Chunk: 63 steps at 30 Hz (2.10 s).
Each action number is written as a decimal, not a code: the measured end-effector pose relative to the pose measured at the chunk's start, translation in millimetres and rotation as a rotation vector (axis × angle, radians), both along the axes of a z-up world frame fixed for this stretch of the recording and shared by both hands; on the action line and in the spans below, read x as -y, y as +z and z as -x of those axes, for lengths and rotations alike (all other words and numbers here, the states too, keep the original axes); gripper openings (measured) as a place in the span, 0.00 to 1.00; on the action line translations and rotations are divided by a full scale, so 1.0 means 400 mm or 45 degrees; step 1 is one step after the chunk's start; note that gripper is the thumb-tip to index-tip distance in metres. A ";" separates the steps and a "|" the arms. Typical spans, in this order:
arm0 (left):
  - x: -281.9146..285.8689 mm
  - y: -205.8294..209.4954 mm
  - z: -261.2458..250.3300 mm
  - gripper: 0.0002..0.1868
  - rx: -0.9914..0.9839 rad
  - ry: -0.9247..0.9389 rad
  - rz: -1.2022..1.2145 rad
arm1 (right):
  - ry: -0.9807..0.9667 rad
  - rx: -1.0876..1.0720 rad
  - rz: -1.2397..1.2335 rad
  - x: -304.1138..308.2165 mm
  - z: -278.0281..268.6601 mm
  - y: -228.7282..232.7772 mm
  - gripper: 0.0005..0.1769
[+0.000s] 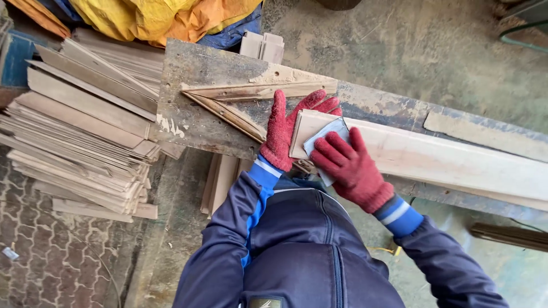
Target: Sanding a wooden plank using an electric power sander and then manually using a piece of sandpaper.
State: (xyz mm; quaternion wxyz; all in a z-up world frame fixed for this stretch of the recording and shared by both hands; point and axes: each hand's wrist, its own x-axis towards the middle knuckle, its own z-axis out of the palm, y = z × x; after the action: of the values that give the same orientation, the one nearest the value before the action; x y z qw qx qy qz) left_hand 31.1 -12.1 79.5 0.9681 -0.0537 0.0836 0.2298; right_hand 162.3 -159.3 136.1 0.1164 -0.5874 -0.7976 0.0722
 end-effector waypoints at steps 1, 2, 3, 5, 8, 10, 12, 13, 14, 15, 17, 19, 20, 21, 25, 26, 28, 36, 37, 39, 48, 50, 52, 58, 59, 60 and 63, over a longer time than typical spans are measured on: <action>0.001 0.006 -0.002 0.49 -0.067 -0.003 0.037 | -0.024 -0.005 -0.004 0.000 0.000 -0.004 0.39; 0.000 0.016 0.004 0.49 -0.072 -0.011 0.031 | -0.031 -0.010 -0.010 -0.025 0.023 0.008 0.39; -0.001 0.025 0.008 0.49 -0.041 -0.018 0.031 | 0.023 -0.029 -0.038 -0.050 0.044 0.021 0.38; -0.006 0.019 0.009 0.49 -0.012 -0.029 0.026 | 0.073 -0.048 -0.072 -0.065 0.048 0.028 0.36; -0.006 -0.012 0.008 0.51 0.096 -0.022 -0.066 | 0.055 -0.045 -0.085 -0.029 0.016 0.009 0.37; -0.005 -0.013 0.006 0.52 0.031 -0.005 -0.074 | -0.011 0.039 -0.043 -0.009 0.002 -0.009 0.35; -0.004 0.025 0.008 0.51 -0.002 0.003 -0.052 | 0.022 0.020 -0.086 -0.050 0.044 0.013 0.35; -0.005 0.043 0.010 0.51 -0.039 0.001 -0.030 | 0.044 -0.003 -0.130 -0.069 0.067 0.023 0.35; -0.005 0.034 0.008 0.51 -0.044 0.001 -0.031 | 0.044 -0.009 -0.130 -0.066 0.058 0.023 0.35; -0.007 0.024 0.008 0.51 0.004 0.002 -0.025 | 0.053 0.000 -0.106 -0.063 0.050 0.022 0.34; -0.003 0.001 0.016 0.52 0.046 0.012 -0.010 | 0.073 0.002 -0.072 -0.040 0.035 0.012 0.33; -0.003 -0.023 0.005 0.54 -0.008 0.028 -0.096 | 0.021 -0.004 -0.122 -0.013 -0.007 0.000 0.31; -0.001 -0.001 0.008 0.54 -0.008 0.038 -0.094 | 0.031 -0.004 -0.119 -0.034 0.009 0.019 0.31; 0.002 0.021 0.008 0.53 -0.061 0.047 -0.106 | 0.049 -0.016 -0.086 -0.054 0.023 0.038 0.30; -0.004 0.009 0.015 0.54 -0.075 0.012 -0.045 | 0.058 -0.042 -0.145 -0.056 0.039 0.005 0.29; -0.003 -0.006 0.017 0.54 -0.076 0.011 -0.044 | 0.057 -0.043 -0.144 -0.043 0.030 0.011 0.29; 0.005 -0.037 0.017 0.55 0.083 0.018 -0.161 | 0.057 0.021 -0.042 -0.015 0.006 0.025 0.32; 0.008 -0.004 0.019 0.56 -0.002 0.023 -0.078 | 0.073 -0.003 -0.100 -0.036 0.034 0.028 0.30; 0.010 -0.015 0.016 0.56 0.035 0.035 -0.113 | 0.065 -0.005 -0.116 -0.023 0.018 0.019 0.30; 0.019 0.010 0.018 0.55 -0.036 0.060 -0.075 | 0.078 -0.009 -0.117 -0.042 0.042 0.027 0.29; 0.013 0.007 0.012 0.54 -0.040 0.058 -0.134 | -0.020 0.006 -0.105 -0.054 0.058 0.030 0.28; 0.008 0.028 0.016 0.54 -0.196 0.073 -0.150 | -0.060 -0.055 -0.120 -0.062 0.071 0.029 0.28; 0.004 0.016 0.012 0.55 -0.034 0.034 -0.044 | -0.088 -0.019 -0.155 -0.035 0.084 0.007 0.31; -0.005 0.069 -0.001 0.53 -0.238 0.081 -0.109 | -0.163 -0.071 -0.066 -0.087 0.082 0.065 0.33; -0.009 0.053 0.001 0.53 -0.239 0.083 -0.111 | -0.162 -0.072 -0.068 -0.072 0.092 0.058 0.33; -0.013 0.038 -0.002 0.54 -0.149 0.062 -0.130 | -0.168 -0.039 -0.052 -0.058 0.098 0.051 0.35; -0.021 0.007 -0.008 0.55 -0.059 0.059 -0.117 | -0.162 -0.059 -0.072 -0.060 0.081 0.044 0.35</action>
State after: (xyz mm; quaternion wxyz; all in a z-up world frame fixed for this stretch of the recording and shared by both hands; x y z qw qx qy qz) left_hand 34.3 -3.6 82.4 0.9618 -0.0058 0.0940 0.2570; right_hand 129.8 -135.3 153.8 0.1558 -0.6315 -0.7575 0.0556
